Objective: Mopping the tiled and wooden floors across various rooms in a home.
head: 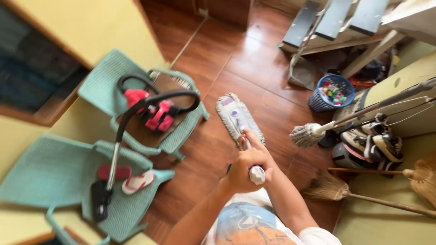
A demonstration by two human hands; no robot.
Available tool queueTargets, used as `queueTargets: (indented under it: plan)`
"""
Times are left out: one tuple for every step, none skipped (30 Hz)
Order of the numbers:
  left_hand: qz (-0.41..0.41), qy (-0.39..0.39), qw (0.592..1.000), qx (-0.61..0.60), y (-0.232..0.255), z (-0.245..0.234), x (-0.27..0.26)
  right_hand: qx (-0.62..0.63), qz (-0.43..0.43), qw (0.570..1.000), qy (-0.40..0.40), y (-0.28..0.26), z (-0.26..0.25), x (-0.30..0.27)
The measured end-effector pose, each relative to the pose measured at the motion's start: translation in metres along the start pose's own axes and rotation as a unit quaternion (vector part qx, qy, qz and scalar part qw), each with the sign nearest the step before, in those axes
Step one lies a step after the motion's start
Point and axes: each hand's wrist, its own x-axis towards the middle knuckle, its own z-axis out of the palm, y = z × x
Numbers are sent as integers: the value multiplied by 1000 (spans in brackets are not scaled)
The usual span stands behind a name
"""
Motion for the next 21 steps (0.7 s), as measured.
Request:
queueTargets:
  plan:
    - [1,-6,1000,-5,-14,0,17,23,19,999,14,-6,-7,21]
    - [11,-42,999,-15,-31,-2,36,46,33,998,23,-14,-13,47]
    - [20,-79,996,-24,-47,-5,55,70,47,996,33,-22,-18,73]
    - [18,-78,996,-25,-63,-7,73,92,71,992,40,-22,-24,94]
    - [23,-127,991,-34,-80,-8,89,115,94,988,48,-21,-30,114]
    - [21,-179,983,-48,-93,-9,98,140,124,980,63,-13,-37,123]
    - [11,-180,982,-55,-101,-9,104,165,153,971,78,-7,-43,130]
    - [18,-221,973,-64,-112,-11,119,193,169,962,91,-5,-49,145]
    - [26,-262,962,-74,-122,-13,132,222,186,952,104,-4,-55,159]
    - [29,-273,958,-79,-130,-21,146,251,197,940,118,0,-58,172]
    - [31,-307,946,-99,-137,-29,159,281,208,928,131,4,-61,184]
    - [26,-340,932,-123,-143,-34,168,312,223,912,147,11,-67,187]
    - [22,-352,927,-131,-146,-38,176,344,237,894,163,25,-80,188]
    - [6,-378,910,-171,-149,-44,184,375,251,874,178,40,-89,190]
    - [-10,-402,891,-210,-149,-50,190,406,264,853,193,52,-94,200]
    - [3,-417,885,-209,-152,-53,195,412,245,856,192,53,-102,200]
    - [13,-415,881,-226,-153,-58,201,385,220,874,200,52,-106,207]
    - [26,-416,875,-245,-153,-64,215,358,189,890,211,44,-107,221]
    - [43,-434,866,-246,-159,-69,238,330,158,904,223,66,-139,231]
    - [33,-409,876,-253,-159,-76,236,303,149,909,244,108,-155,225]
    - [23,-384,886,-260,-160,-83,233,275,142,913,265,145,-166,242]
